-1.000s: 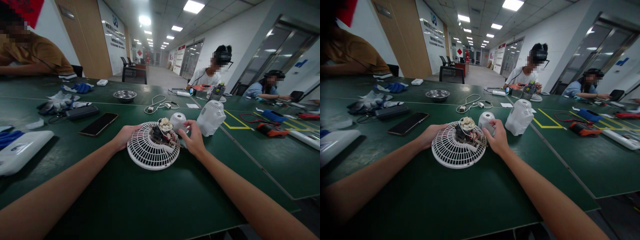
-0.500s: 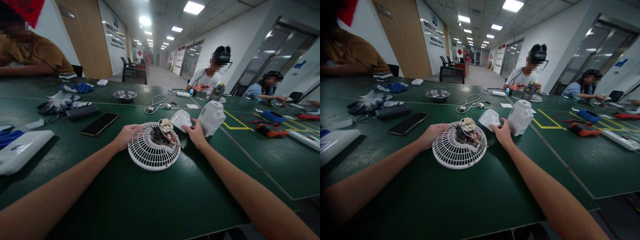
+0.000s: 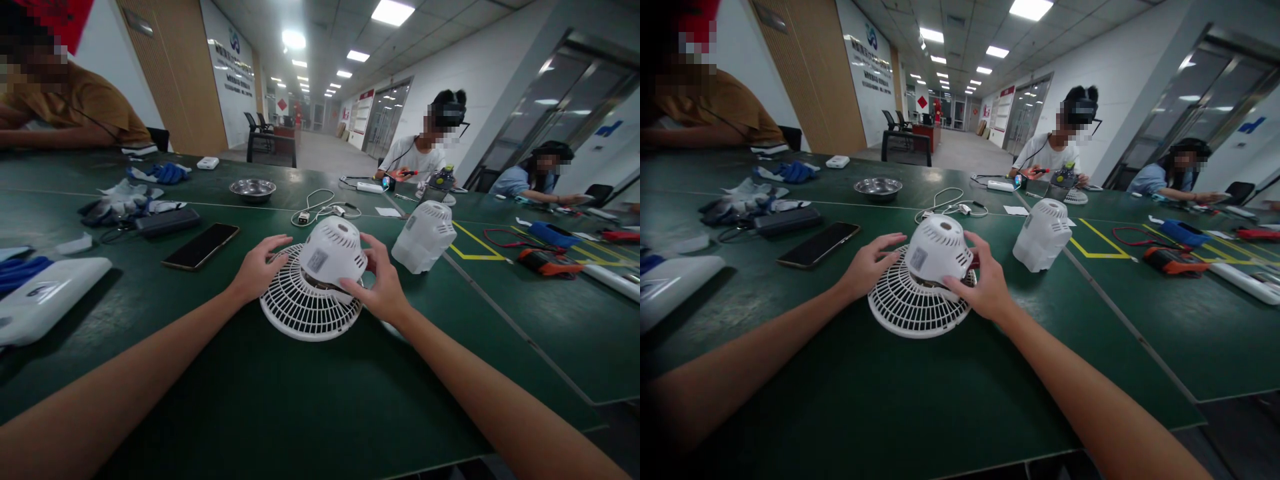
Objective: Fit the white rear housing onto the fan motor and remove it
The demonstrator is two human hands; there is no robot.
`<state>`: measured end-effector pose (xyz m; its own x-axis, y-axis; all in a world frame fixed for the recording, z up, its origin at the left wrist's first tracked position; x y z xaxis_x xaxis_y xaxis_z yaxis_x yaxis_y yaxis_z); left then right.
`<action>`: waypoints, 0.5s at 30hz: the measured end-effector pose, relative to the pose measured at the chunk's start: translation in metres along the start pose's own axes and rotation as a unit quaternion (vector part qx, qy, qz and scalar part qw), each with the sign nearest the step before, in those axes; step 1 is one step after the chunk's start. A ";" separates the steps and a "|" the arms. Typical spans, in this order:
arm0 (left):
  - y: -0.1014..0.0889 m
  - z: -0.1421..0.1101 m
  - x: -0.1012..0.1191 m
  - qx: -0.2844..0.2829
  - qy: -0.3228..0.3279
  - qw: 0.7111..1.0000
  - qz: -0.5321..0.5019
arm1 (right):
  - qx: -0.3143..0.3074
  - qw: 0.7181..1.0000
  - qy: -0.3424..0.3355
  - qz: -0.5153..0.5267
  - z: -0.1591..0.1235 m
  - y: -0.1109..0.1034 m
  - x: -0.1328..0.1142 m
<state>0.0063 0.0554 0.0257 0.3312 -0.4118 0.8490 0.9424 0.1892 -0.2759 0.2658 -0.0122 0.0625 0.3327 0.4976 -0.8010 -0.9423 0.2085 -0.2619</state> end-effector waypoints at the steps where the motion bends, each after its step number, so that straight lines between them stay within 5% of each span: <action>1: 0.001 -0.003 0.009 -0.018 0.053 0.998 0.025 | -0.011 0.999 -0.026 -0.027 -0.001 0.001 -0.004; 7: 0.011 -0.019 0.034 -0.131 0.140 0.978 0.081 | -0.051 0.995 -0.058 -0.057 0.003 0.000 -0.003; 15: 0.021 -0.021 0.041 -0.167 0.195 0.958 0.125 | -0.067 0.993 -0.091 -0.032 0.002 -0.003 -0.008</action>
<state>0.0409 0.0236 0.0453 0.4798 -0.7043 0.5232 0.7723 0.0560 -0.6328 0.2663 -0.0150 0.0711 0.3821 0.6332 -0.6731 -0.9111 0.1363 -0.3890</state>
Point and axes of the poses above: each hand's wrist, its own z-axis towards the middle knuckle, its own y-axis out of the palm, x = y × z, the point moved 6 cm from there along z, towards the middle knuckle, and after that the axes turned 12 degrees about x, right-handed, at the moved point
